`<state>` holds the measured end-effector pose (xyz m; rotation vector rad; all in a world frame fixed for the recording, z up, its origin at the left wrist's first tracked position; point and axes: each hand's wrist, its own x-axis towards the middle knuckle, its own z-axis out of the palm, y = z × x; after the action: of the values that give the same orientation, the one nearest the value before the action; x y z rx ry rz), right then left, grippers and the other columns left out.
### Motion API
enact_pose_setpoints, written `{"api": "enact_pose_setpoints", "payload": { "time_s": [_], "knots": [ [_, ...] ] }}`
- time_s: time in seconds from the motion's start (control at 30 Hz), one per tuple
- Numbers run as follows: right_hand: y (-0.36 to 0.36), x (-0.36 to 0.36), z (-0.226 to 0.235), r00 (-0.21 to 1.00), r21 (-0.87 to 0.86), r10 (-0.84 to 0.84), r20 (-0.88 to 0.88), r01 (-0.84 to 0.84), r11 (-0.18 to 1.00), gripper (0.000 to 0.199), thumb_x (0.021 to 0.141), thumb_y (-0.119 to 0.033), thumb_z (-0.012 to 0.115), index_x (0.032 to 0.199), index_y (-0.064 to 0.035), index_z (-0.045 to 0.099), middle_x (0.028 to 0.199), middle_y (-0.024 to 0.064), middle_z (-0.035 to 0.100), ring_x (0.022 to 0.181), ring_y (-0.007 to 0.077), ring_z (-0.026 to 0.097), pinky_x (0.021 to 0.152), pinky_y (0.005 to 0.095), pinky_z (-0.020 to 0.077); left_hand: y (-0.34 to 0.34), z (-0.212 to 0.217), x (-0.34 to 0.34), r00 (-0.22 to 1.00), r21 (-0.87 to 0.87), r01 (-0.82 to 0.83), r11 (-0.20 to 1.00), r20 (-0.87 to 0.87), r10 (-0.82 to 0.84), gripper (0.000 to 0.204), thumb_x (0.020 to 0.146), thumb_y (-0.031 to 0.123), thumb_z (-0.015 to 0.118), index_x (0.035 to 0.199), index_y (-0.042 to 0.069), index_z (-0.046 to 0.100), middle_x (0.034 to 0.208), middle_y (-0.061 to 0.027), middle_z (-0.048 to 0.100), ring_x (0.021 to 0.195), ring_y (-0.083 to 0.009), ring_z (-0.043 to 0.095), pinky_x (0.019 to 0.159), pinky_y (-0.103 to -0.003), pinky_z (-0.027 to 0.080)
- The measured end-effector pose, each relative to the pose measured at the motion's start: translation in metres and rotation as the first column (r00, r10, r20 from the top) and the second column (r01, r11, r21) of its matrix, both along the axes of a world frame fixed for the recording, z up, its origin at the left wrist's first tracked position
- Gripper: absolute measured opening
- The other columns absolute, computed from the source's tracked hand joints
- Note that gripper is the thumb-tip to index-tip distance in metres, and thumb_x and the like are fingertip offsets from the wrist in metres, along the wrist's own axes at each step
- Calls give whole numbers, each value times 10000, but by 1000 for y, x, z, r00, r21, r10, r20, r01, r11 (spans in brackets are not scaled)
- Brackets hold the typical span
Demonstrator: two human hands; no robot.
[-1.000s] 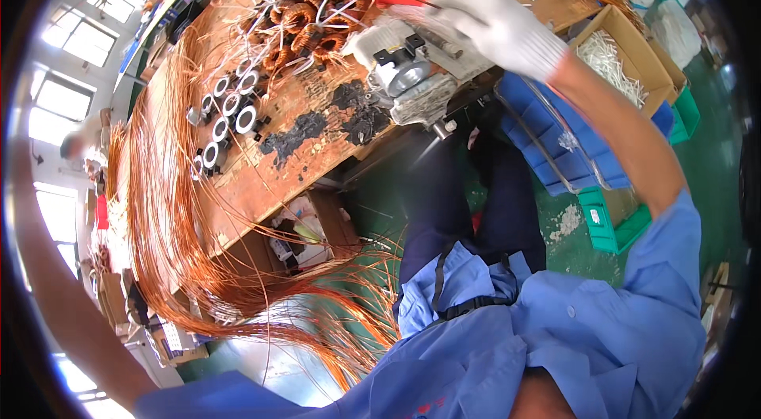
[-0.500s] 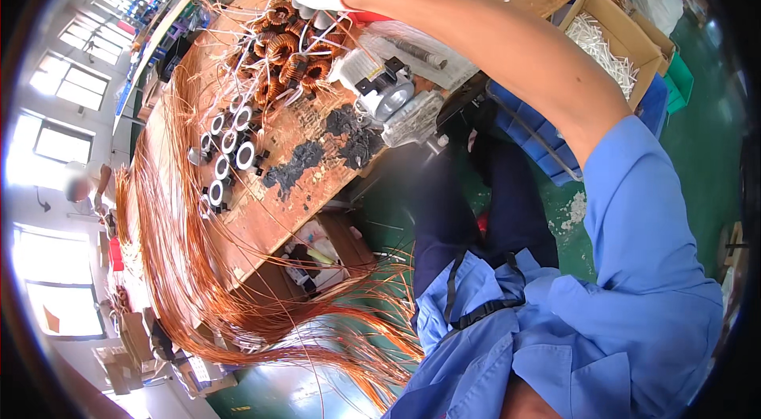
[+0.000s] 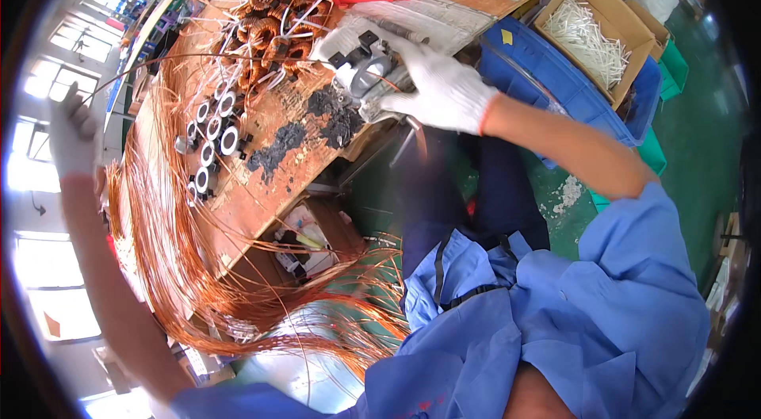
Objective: Manually winding copper wire into stator cores and securing them with tools on a factory workbench.
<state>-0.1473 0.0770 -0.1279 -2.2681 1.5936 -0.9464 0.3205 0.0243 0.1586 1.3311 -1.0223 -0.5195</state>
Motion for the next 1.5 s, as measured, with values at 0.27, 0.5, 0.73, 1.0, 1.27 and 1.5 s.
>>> {"api": "enact_pose_setpoints", "payload": {
  "time_s": [0.27,0.5,0.73,1.0,1.27,1.5],
  "knots": [
    [89,-84,-52,943,332,-35,330,-81,940,248,1069,-199,568,1220,-59,707,1004,181,772,940,370,757,774,441,592,-37,-74,-101,927,118,220,968,-335,-170,403,1139,402,550,1143,2,595,800,12,464,564,-86,355,465,-239,290],
    [421,-436,-261,341,812,756,-558,411,415,462,923,-263,713,1346,-81,686,1344,254,683,1266,406,656,1098,494,521,-78,-79,39,748,-147,303,942,-576,-331,225,1104,266,639,1039,52,611,664,89,319,522,-33,300,425,-211,221],
    [182,-252,-183,967,668,-206,-147,251,700,543,1101,-356,563,1470,42,549,1253,328,700,1124,427,714,945,461,567,-59,-175,-110,905,289,298,910,-390,-172,166,1090,195,597,1168,55,638,724,67,423,529,-40,343,436,-222,261],
    [133,-56,-68,355,627,-519,777,-369,686,252,1143,-223,517,1176,4,622,821,44,608,487,50,462,394,227,336,-74,-234,-137,771,100,446,889,-548,-325,261,1023,220,673,986,-38,673,853,-132,694,655,-238,650,597,-385,558],
    [250,-238,-218,862,755,-491,125,239,611,364,1094,-254,560,824,-15,611,653,22,517,628,95,532,580,321,415,-158,-250,63,608,-128,126,984,-773,-179,306,1099,335,623,841,186,553,603,24,439,463,-132,428,430,-267,362],
    [343,-371,-317,991,410,-134,31,109,905,327,1087,-318,583,941,-26,604,663,22,516,559,150,515,523,383,392,-135,-156,82,582,-158,255,954,-763,-282,241,1099,332,574,912,181,566,637,34,465,450,-124,418,405,-264,336]
  ]
}}
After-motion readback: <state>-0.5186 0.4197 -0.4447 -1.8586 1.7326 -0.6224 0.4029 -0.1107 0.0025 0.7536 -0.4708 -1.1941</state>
